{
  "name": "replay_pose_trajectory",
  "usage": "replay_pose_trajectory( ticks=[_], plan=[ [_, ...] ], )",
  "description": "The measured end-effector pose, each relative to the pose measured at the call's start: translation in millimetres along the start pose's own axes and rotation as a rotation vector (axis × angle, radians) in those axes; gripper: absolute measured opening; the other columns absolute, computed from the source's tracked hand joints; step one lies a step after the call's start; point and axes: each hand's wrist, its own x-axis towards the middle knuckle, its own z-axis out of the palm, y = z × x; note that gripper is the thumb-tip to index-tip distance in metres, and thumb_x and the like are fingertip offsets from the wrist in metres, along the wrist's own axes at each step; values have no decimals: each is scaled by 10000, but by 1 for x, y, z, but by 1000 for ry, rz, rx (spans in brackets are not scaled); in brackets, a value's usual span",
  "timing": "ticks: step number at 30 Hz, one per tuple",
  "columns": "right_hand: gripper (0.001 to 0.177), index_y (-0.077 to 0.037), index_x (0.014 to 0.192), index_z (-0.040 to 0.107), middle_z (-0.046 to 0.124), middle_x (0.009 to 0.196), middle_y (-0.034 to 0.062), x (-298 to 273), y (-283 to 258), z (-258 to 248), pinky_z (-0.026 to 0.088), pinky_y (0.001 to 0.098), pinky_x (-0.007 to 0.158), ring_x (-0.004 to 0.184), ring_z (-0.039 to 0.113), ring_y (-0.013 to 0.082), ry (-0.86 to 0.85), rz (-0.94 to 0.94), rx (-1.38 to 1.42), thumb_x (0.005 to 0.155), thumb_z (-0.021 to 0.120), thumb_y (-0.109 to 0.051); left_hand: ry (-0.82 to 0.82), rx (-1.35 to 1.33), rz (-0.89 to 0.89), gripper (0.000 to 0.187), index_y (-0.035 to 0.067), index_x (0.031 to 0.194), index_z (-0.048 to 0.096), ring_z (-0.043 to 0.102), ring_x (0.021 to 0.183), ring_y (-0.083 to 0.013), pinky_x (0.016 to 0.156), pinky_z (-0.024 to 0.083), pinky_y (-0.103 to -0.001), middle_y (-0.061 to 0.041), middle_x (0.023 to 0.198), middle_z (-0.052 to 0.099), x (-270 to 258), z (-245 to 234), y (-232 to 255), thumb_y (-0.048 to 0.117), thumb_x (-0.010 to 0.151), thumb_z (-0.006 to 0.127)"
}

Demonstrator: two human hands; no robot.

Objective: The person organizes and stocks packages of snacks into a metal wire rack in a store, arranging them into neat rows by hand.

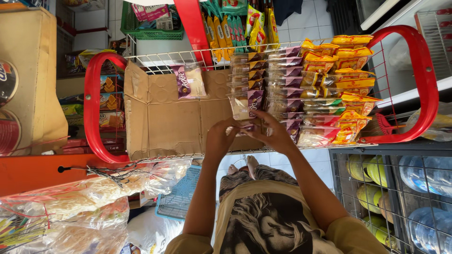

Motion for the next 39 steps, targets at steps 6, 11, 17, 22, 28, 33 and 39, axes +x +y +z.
replay_pose_trajectory(
  ticks=[6, 11, 17, 22, 28, 33, 39],
  plan=[
    [573, -168, 1429, 633, 765, 1164, 113, -1, 2, -4, 578, 350, 873, 1004, 721, 233, -132, 197, -114, 901, 765, -348, 21, -344, -2, 112, 52, 1017, 680, 756, 975, -197, 901, 573, -319, -108, 955, 751, -1, 10, -1, 121, 942, 728],
    [542, -134, 1377, 636, 753, 1217, 92, -2, 17, -12, 581, 350, 896, 1071, 741, 181, -113, 100, -78, 889, 776, -322, 35, -428, -96, 158, 40, 1046, 648, 722, 1048, -174, 925, 556, -322, -86, 1035, 766, 1, -1, -8, 118, 947, 742],
    [485, -140, 1360, 656, 756, 1237, 63, -1, 15, -12, 586, 343, 928, 1083, 743, 167, -95, 91, -57, 910, 747, -297, -32, -426, -102, 297, 37, 1127, 681, 696, 964, -158, 855, 568, -308, -74, 1035, 756, 8, -2, 3, 136, 874, 800],
    [549, -146, 1399, 640, 724, 1304, 80, 0, 13, -19, 532, 368, 1000, 1186, 687, 192, -112, 55, -72, 886, 780, -282, 4, -459, -101, 221, 31, 1106, 760, 700, 885, -131, 778, 576, -275, -77, 1003, 776, 9, 2, -1, 141, 919, 802],
    [431, -181, 1358, 679, 737, 1301, 62, 2, 23, -29, 574, 359, 1010, 1191, 706, 184, -118, 180, 54, 934, 726, -237, 39, -696, -133, 198, 27, 1106, 714, 707, 984, -113, 850, 575, -266, -79, 1070, 787, 9, 1, -13, 170, 971, 739],
    [380, -177, 1319, 707, 755, 1263, 59, 5, 24, -28, 574, 349, 988, 1154, 716, 168, -112, 197, 46, 940, 709, -208, 86, -660, -136, 148, 43, 1015, 663, 708, 999, -114, 886, 549, -272, -94, 1038, 797, 9, 3, -21, 177, 995, 720],
    [316, -167, 1269, 751, 791, 1209, 73, 10, 34, -28, 588, 343, 966, 1107, 746, 167, -75, 170, 46, 960, 707, -218, 156, -691, -175, 162, 40, 985, 654, 688, 936, -124, 879, 547, -296, -105, 1036, 793, 10, 6, -28, 183, 993, 731]
  ],
)
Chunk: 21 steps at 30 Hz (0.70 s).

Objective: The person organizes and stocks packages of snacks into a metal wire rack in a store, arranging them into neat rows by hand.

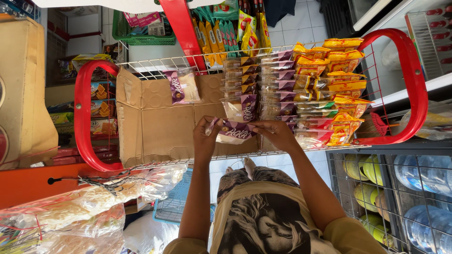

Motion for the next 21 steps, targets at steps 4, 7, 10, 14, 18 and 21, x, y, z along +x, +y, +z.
replay_pose_trajectory(
  ticks=[4, 7, 10, 14, 18, 21],
  plan=[
    [351, -177, 1314, 730, 766, 1266, 62, -3, -12, -7, 539, 362, 1013, 1173, 715, 172, 23, -11, -155, 968, 725, -239, -23, 45, -9, 128, 90, 981, 662, 741, 938, -126, 864, 580, -287, -62, 977, 791, -1, 14, 11, 200, 968, 726],
    [725, -114, 1475, 576, 536, 1489, 175, -10, -32, -10, 447, 439, 1037, 1320, 532, 299, 35, -168, -228, 818, 870, -203, -158, 376, 80, 128, 102, 968, 703, 728, 934, -171, 868, 564, -321, -43, 963, 759, -2, 32, 25, 186, 911, 782],
    [745, -162, 1457, 533, 670, 1316, 110, -11, -39, 0, 528, 408, 972, 1167, 657, 240, -56, -240, -17, 790, 853, -254, -262, 584, 219, 89, 90, 957, 755, 682, 922, -275, 925, 482, -413, -62, 921, 764, -3, 52, 36, 129, 885, 789],
    [558, -188, 1436, 621, 777, 1000, 51, -8, -14, 11, 579, 361, 819, 880, 729, 194, 18, -25, -119, 902, 762, -264, -240, 524, 345, 179, 114, 1029, 765, 665, 1114, -277, 1032, 442, -442, -71, 1129, 757, -5, 64, 46, 141, 858, 807],
    [305, -88, 1201, 736, 766, 1015, 11, -8, 10, 2, 570, 271, 811, 896, 711, 102, 86, -90, -31, 924, 789, -204, -44, 574, 441, 523, 57, 1311, 649, 481, 1356, -374, 1115, 376, -483, -211, 1434, 588, 0, 53, 41, 151, 822, 809],
    [288, -60, 1146, 725, 752, 991, 14, -8, 19, -1, 567, 258, 777, 875, 687, 87, 117, -41, 152, 898, 809, -178, 2, 466, 372, 580, 32, 1432, 551, 525, 1363, -301, 1127, 421, -446, -195, 1451, 580, 4, 32, 29, 210, 931, 785]
  ],
)
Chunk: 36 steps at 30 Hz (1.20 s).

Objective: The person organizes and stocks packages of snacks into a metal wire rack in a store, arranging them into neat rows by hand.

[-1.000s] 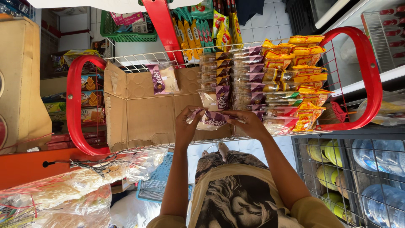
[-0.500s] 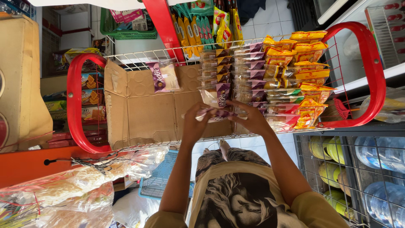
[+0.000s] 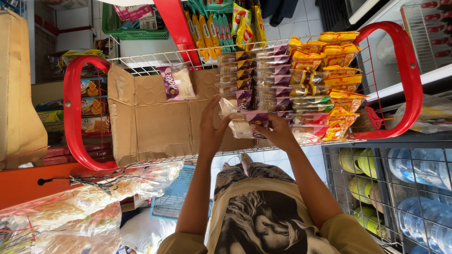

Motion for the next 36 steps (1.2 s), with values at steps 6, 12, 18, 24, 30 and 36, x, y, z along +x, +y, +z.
replay_pose_trajectory(
  ticks=[6, 12, 18, 24, 30, 36],
  plan=[
    [294, -48, 1138, 704, 752, 1038, 27, 0, 6, 5, 589, 280, 837, 942, 710, 108, -16, 25, 245, 888, 828, -143, -185, -446, -379, 307, 16, 1227, 743, 707, 991, -115, 888, 551, -278, -65, 1094, 786, -7, -5, -31, 233, 1013, 706],
    [437, -57, 1276, 661, 735, 1191, 60, -2, -25, 4, 547, 336, 985, 1112, 687, 153, -82, -77, 173, 881, 825, -145, -113, -219, -475, 212, 98, 1096, 816, 666, 793, -100, 685, 524, -285, -22, 946, 793, -9, -13, -8, 224, 940, 751],
    [414, -87, 1294, 702, 753, 1205, 77, -2, -37, 7, 546, 340, 965, 1112, 701, 146, -69, -61, -162, 916, 783, -236, -146, -14, -190, 130, 121, 998, 836, 691, 911, -173, 829, 541, -330, -49, 930, 785, -10, -25, 0, 168, 877, 825],
    [359, -89, 1266, 730, 789, 1058, 85, -6, -27, 19, 545, 312, 740, 875, 727, 138, -113, 28, -267, 947, 739, -255, -149, 170, -65, 152, 103, 962, 853, 641, 905, -224, 812, 519, -349, -68, 938, 735, -21, -41, -28, 107, 812, 829],
    [293, -29, 1269, 689, 771, 974, 119, 8, 1, 23, 606, 269, 666, 805, 766, 145, -91, 23, -193, 1004, 656, -151, -133, -28, -306, 154, 110, 1043, 814, 721, 816, -132, 702, 583, -276, -58, 1011, 759, -37, -23, -88, 66, 912, 746],
    [223, 64, 1226, 634, 708, 1134, 189, 70, 50, 27, 635, 287, 794, 1010, 771, 232, 75, -168, -250, 1037, 613, -53, -1, -112, -259, 148, 66, 1083, 785, 760, 919, -178, 804, 640, -330, -90, 1072, 741, -13, 30, -171, 40, 953, 720]
  ],
)
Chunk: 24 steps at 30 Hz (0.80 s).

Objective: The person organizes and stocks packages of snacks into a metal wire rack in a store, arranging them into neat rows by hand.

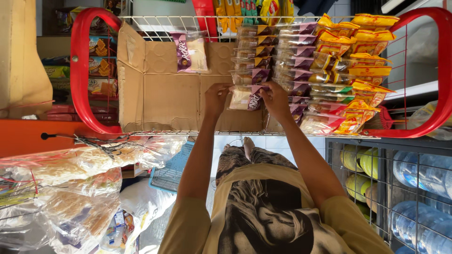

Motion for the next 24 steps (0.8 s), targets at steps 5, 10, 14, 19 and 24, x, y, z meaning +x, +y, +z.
replay_pose_trajectory(
  ticks=[5, 10, 14, 19, 24],
  plan=[
    [188, 90, 1174, 634, 623, 1169, 210, 5, 7, 2, 618, 302, 760, 994, 773, 262, 96, -70, 14, 1032, 607, -31, 27, -51, 4, 218, 26, 1180, 700, 756, 891, -190, 776, 630, -319, -111, 1121, 749, 20, 10, -16, 34, 966, 659],
    [190, 61, 1202, 645, 646, 1171, 179, 10, 13, 1, 613, 285, 751, 1025, 784, 248, 98, -18, 21, 1067, 585, -57, -53, -32, -79, 170, -2, 1177, 670, 775, 889, -186, 794, 614, -304, -122, 1133, 776, 20, 19, -16, 80, 1049, 593],
    [240, 62, 1257, 609, 642, 1204, 178, 6, 23, 1, 611, 285, 766, 1040, 769, 253, 87, -24, 49, 1050, 591, -57, -69, -81, -56, 179, 3, 1164, 661, 762, 917, -187, 825, 605, -311, -106, 1230, 746, 14, 19, -15, 125, 1062, 578],
    [390, 21, 1416, 529, 564, 1315, 188, 5, 15, 4, 610, 304, 822, 1044, 753, 232, 132, -65, 1, 1048, 627, -64, -112, -162, -54, 317, 36, 1363, 589, 738, 971, -184, 873, 589, -310, -95, 1276, 721, 9, 6, -6, 121, 1058, 563],
    [488, -33, 1483, 487, 479, 1417, 204, 2, -25, 10, 611, 298, 796, 1021, 696, 210, 238, -140, -75, 1011, 609, -3, -22, -226, 42, 351, 29, 1425, 539, 672, 1232, -198, 951, 601, -331, -125, 1416, 633, -7, -18, -15, 91, 1080, 550]
  ],
)
